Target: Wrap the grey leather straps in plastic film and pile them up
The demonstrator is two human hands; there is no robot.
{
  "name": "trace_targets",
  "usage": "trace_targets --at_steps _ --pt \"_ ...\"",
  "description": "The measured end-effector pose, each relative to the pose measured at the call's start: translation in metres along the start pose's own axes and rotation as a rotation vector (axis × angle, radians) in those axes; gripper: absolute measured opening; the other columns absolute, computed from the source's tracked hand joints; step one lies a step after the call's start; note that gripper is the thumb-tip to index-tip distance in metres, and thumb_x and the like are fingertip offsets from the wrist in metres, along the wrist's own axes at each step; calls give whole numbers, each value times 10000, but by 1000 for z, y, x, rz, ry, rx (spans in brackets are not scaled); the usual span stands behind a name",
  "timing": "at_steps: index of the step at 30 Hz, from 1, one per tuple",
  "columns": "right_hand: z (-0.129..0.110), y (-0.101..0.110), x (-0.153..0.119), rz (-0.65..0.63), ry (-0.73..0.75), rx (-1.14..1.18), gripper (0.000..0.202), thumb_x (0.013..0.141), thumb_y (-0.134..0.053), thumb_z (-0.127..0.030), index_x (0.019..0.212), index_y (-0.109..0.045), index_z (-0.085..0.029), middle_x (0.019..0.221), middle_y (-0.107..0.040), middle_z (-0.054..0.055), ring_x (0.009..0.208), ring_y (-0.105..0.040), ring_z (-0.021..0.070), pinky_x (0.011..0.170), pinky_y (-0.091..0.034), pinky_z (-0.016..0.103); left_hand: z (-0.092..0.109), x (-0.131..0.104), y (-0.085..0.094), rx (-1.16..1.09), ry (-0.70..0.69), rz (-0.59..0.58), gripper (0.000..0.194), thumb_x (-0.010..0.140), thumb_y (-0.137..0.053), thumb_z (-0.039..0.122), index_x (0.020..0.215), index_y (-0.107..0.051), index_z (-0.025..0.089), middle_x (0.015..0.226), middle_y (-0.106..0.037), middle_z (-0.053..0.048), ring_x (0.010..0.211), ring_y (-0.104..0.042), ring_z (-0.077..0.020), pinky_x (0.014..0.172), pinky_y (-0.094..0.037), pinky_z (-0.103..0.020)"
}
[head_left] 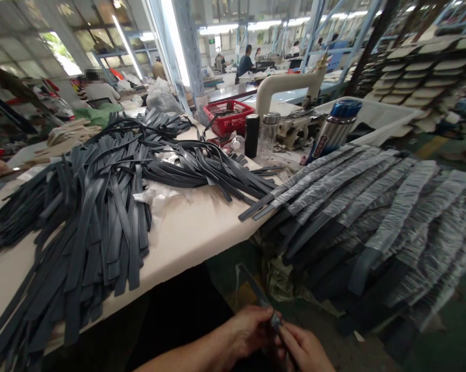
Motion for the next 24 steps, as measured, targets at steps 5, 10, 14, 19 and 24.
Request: trace_targets --at_steps 5,10,14,19,24 --pt "-21 -8 10 -8 70 -131 567 830 -397 -686 778 -589 -156 675 -664 62 535 -618 167 519 -443 245 28 -3 20 -121 -153 111 215 832 -651 336 834 -690 124 726 -687 -42 624 -603 -127 607 -419 -238" --pt "-13 0 -8 -61 58 -314 524 843 -345 -644 639 -523 -196 578 -649 55 502 -603 172 498 -432 246 29 -9 29 -157 -124 150 168 839 -663 293 872 -701 132 916 -733 -79 799 -649 -140 721 -458 -242" --pt "-31 -4 14 36 102 -318 468 886 -336 -557 683 -549 -194 592 -653 40 503 -612 169 503 -441 243 23 -6 13 -137 -128 77 215 771 -720 294 824 -714 85 681 -691 -68 612 -605 -153 624 -446 -268" --pt "-31 -6 20 11 117 -347 468 899 -364 -547 684 -570 -185 628 -685 50 549 -638 176 529 -442 241 40 -3 24 -149 -230 130 293 708 -785 365 800 -709 98 744 -696 -55 648 -594 -133 617 -399 -240" --pt "-32 2 20 49 115 -405 450 910 -363 -504 683 -591 -190 599 -677 43 546 -635 176 541 -423 249 28 -3 21 -169 -155 110 276 697 -799 323 811 -706 89 773 -701 -82 691 -626 -161 687 -439 -271"
Point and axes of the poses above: each hand's wrist, its own x-axis towards the middle knuckle, its own y-axis out of the back of the hand, z = x × y, the point moved 8 cm from there along x, towards the middle knuckle
